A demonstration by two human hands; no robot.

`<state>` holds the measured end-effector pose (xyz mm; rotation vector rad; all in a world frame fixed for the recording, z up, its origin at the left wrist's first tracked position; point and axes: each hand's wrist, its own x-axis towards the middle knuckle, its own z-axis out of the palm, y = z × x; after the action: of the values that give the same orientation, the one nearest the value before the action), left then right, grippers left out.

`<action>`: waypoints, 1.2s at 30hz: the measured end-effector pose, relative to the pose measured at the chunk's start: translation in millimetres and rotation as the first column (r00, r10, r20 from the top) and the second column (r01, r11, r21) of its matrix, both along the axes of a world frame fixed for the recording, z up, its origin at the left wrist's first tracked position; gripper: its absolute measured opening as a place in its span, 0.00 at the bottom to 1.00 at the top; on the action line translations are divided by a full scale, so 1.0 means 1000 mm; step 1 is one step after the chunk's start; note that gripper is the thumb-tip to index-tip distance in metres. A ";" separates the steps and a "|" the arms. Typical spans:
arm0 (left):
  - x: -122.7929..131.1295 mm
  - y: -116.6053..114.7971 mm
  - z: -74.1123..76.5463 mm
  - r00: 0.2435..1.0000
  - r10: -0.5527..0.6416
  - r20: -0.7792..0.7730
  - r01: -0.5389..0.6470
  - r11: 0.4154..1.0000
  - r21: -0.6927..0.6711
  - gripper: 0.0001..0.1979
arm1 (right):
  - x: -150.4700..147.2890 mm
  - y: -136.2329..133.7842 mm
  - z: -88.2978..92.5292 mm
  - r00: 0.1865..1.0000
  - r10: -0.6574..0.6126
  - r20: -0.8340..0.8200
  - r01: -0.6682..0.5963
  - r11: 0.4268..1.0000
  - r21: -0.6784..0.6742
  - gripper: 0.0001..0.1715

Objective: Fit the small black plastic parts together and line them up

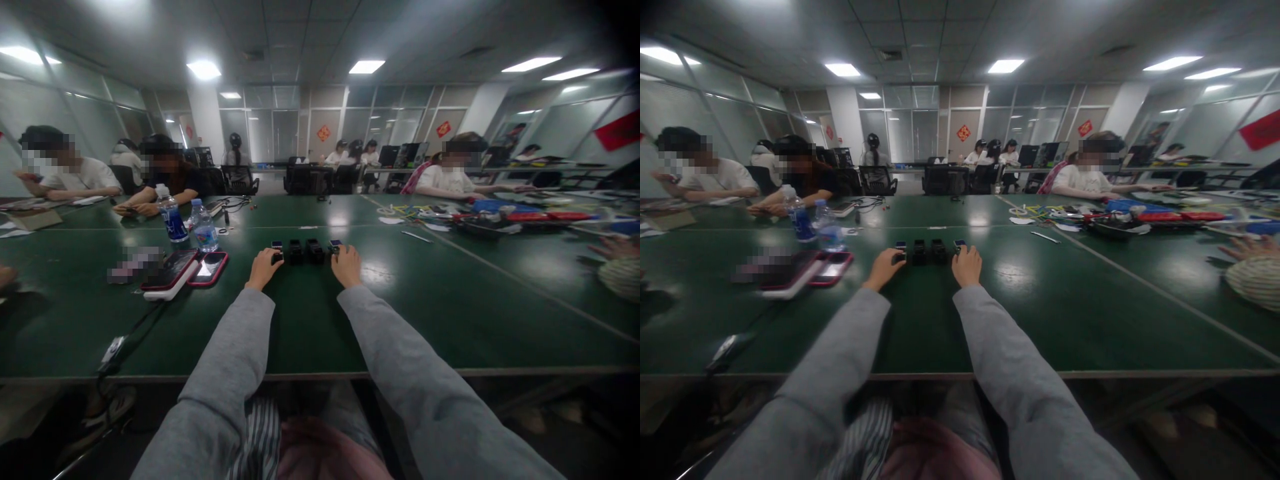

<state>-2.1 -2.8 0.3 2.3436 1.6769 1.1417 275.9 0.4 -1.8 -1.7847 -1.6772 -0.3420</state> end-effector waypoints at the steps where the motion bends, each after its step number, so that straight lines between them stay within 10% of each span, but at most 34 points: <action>1: 0.000 -0.001 0.000 1.000 0.000 0.000 0.000 1.000 -0.002 0.15 | 0.002 0.001 -0.003 1.000 0.008 -0.002 -0.009 0.999 -0.033 0.23; 19: 0.000 -0.005 0.006 0.999 0.024 -0.027 -0.025 1.000 -0.016 0.15 | 0.009 0.021 -0.021 0.966 0.218 -0.139 -0.219 0.976 0.010 0.25; 36: -0.001 -0.006 0.008 1.000 0.011 -0.029 -0.012 0.999 -0.041 0.18 | 0.003 0.020 -0.015 0.989 0.119 -0.093 -0.105 0.984 0.142 0.23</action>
<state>-2.8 -9.0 8.7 2.3404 1.7084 1.0700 278.8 20.1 -16.9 -1.5747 -1.6353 -0.3039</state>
